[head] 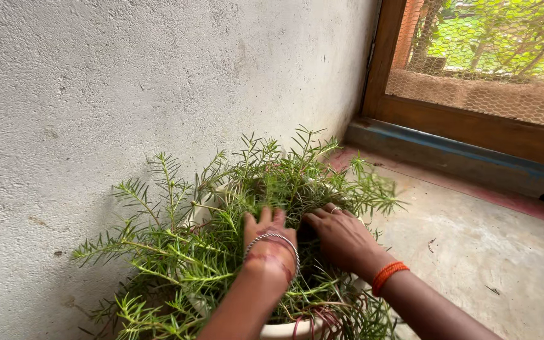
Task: The person washes a metal cup in a bucket of water, then tends to a potted plant by arranging and tucking its stems into the pot by hand.
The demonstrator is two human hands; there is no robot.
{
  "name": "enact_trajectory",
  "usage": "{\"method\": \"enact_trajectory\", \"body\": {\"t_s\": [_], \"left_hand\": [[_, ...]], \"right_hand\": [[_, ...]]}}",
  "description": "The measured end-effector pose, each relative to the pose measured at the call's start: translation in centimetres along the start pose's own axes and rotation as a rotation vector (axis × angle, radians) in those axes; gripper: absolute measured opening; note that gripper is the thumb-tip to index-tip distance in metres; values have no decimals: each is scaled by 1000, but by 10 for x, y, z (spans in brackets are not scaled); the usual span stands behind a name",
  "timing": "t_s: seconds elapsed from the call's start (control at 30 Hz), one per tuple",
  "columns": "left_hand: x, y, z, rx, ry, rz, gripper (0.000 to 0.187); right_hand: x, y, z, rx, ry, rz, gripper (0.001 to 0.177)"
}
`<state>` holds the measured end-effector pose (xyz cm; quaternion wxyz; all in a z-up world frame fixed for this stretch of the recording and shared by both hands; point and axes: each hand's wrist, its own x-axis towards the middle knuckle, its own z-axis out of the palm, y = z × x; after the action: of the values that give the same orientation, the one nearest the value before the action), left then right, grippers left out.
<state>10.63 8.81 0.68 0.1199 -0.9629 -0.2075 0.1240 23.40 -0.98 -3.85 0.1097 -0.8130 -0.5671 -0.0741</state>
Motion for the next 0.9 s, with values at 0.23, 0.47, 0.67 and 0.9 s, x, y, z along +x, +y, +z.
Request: {"method": "enact_trajectory", "body": {"t_s": [0.23,0.47,0.67,0.9], "left_hand": [[68,17,43,-135,248,72,26],[62,5,51,-45,312,-137,45],[46,-12,37,-200,174,-201,45],[41,-13,38,-298,140,-204,60]], "right_hand": [[-1,-8,-7,33,8,117,32],[3,-14,-3,-105,146,104,37],[2,-22,-2,-265,-148,-202,22],[10,-16,-4,-202,-171,-43,40]]}}
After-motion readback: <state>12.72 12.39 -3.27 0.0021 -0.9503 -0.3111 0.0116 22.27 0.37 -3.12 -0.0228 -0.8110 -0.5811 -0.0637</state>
